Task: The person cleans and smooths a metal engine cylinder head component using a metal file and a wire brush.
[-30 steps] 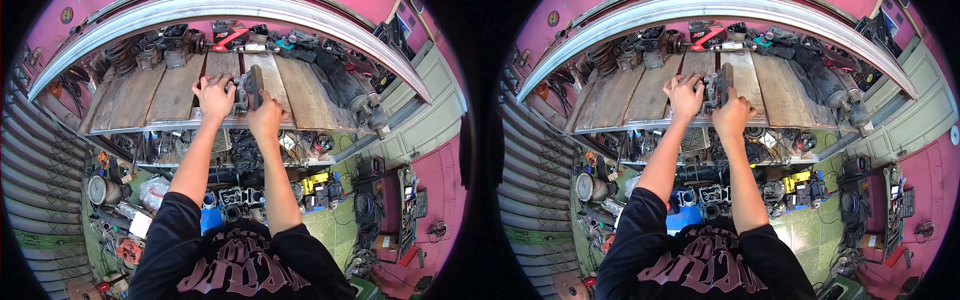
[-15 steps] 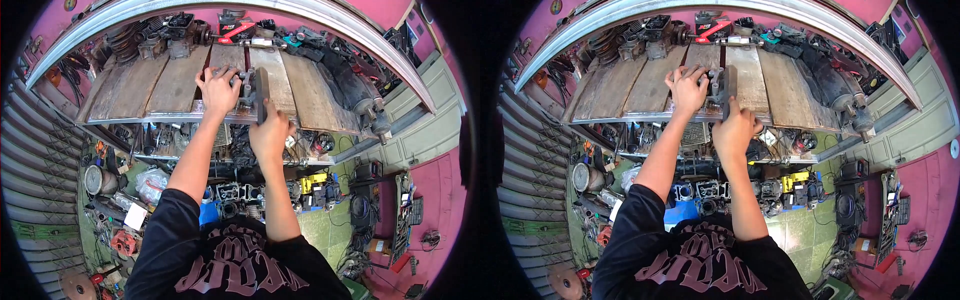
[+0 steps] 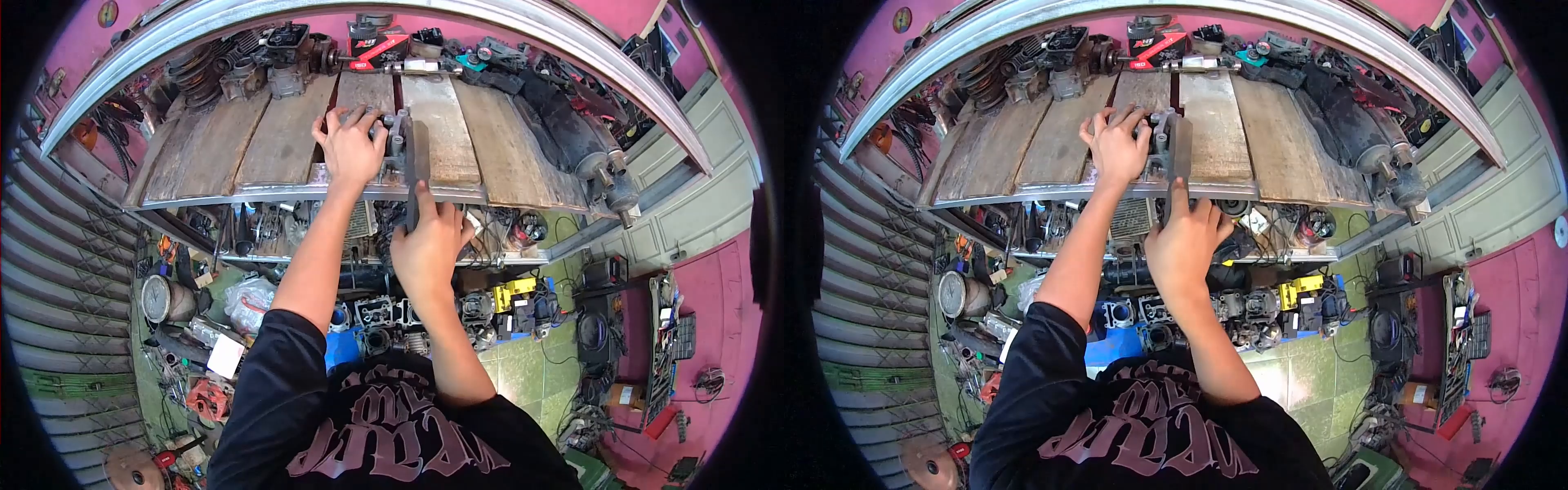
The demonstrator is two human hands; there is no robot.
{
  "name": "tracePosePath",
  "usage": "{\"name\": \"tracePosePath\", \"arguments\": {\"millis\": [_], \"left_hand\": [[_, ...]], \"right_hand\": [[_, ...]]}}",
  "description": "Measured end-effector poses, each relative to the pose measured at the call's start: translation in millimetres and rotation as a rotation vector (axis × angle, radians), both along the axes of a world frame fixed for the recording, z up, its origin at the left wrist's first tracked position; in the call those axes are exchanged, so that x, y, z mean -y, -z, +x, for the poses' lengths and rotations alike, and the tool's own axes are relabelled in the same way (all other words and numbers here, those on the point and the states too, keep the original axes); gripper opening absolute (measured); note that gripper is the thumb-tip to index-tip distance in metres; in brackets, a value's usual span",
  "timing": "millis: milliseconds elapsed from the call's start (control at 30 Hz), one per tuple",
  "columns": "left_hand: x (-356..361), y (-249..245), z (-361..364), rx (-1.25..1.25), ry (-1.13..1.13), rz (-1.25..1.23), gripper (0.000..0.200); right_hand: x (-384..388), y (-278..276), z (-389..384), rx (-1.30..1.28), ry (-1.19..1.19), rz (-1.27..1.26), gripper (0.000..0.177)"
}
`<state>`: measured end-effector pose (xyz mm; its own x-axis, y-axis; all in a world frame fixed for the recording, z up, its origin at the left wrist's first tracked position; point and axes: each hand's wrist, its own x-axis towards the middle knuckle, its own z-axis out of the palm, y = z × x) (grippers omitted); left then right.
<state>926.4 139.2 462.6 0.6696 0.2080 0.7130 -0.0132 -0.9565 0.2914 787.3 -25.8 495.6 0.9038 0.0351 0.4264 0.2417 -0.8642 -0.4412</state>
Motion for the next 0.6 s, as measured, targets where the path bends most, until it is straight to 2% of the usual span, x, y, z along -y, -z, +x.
{"name": "tracePosePath", "arguments": {"millis": [167, 267, 600], "left_hand": [[-0.1, -0.1, -0.3, 0.011, 0.004, 0.001, 0.03], [-2.0, 0.2, 1.7, 0.014, 0.012, 0.006, 0.03], [-0.1, -1.0, -1.0, -0.003, -0.001, 0.003, 0.032]], "right_hand": [[-10.3, -2.2, 93.7, -0.077, 0.024, 0.111, 0.067], [-16.0, 0.2, 121.1, -0.093, 0.035, 0.125, 0.067], [1.1, 5.9, -8.5, 0.012, -0.028, 0.059, 0.068]]}}
